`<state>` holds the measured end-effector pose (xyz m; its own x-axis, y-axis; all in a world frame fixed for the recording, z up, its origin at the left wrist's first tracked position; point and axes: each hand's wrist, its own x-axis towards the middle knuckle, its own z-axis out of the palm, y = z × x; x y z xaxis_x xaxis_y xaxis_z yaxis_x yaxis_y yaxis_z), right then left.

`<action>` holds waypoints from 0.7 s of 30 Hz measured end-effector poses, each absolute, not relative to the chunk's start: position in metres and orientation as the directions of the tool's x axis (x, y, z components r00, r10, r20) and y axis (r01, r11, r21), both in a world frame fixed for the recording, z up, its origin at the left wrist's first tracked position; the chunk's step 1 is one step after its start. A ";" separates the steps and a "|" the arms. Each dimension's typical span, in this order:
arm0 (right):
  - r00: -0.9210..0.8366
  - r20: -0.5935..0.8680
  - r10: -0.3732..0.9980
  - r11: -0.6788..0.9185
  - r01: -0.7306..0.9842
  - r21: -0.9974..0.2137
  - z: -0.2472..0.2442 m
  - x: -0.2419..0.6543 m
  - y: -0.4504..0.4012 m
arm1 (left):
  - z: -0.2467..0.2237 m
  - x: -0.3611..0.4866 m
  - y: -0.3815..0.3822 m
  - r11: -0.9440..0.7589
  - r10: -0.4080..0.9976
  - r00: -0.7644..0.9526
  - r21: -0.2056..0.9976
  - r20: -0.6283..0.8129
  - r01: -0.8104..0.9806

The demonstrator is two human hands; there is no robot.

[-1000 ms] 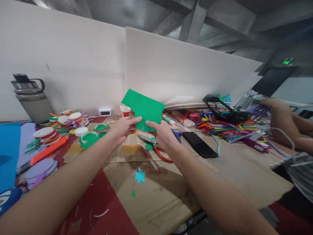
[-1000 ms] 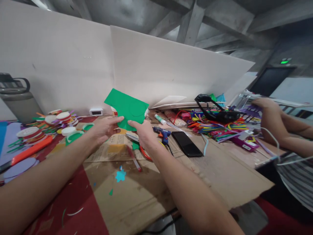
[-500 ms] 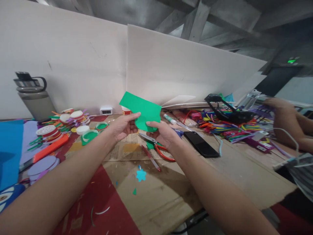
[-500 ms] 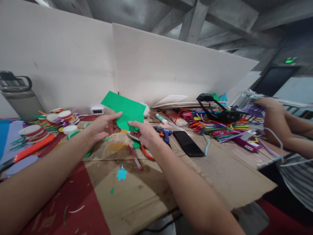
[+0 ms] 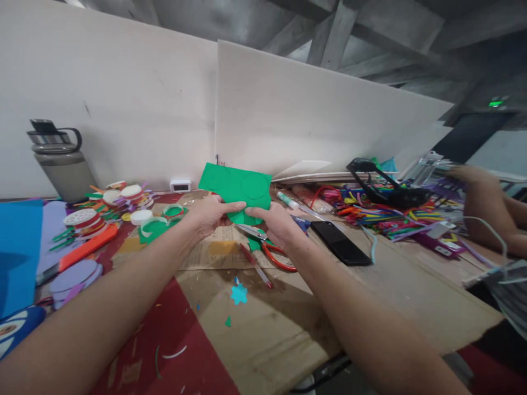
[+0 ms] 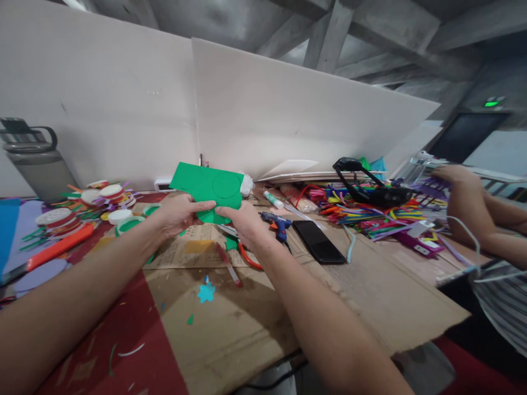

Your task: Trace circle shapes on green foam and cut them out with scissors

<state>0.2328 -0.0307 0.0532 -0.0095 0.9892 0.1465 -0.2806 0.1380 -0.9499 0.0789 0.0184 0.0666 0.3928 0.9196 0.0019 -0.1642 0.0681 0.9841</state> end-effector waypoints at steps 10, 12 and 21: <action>0.015 0.227 0.974 0.227 -0.162 -0.960 0.046 0.238 -0.025 | 0.068 0.081 0.015 0.082 0.907 0.420 0.968 0.025 -0.236; 0.007 0.241 0.970 0.240 -0.137 -0.961 0.046 0.237 -0.025 | 0.068 0.082 0.015 0.091 0.915 0.402 0.960 0.025 -0.266; 0.034 0.385 0.922 0.370 0.206 -0.906 0.066 0.245 -0.038 | 0.076 0.077 0.018 0.101 0.947 0.318 0.906 0.039 -0.412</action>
<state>0.2450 -0.0377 0.0663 0.0341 0.9224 0.3847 0.2062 0.3701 -0.9058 0.0773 0.0181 0.0763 0.3180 0.9473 0.0391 -0.4116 0.1008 0.9058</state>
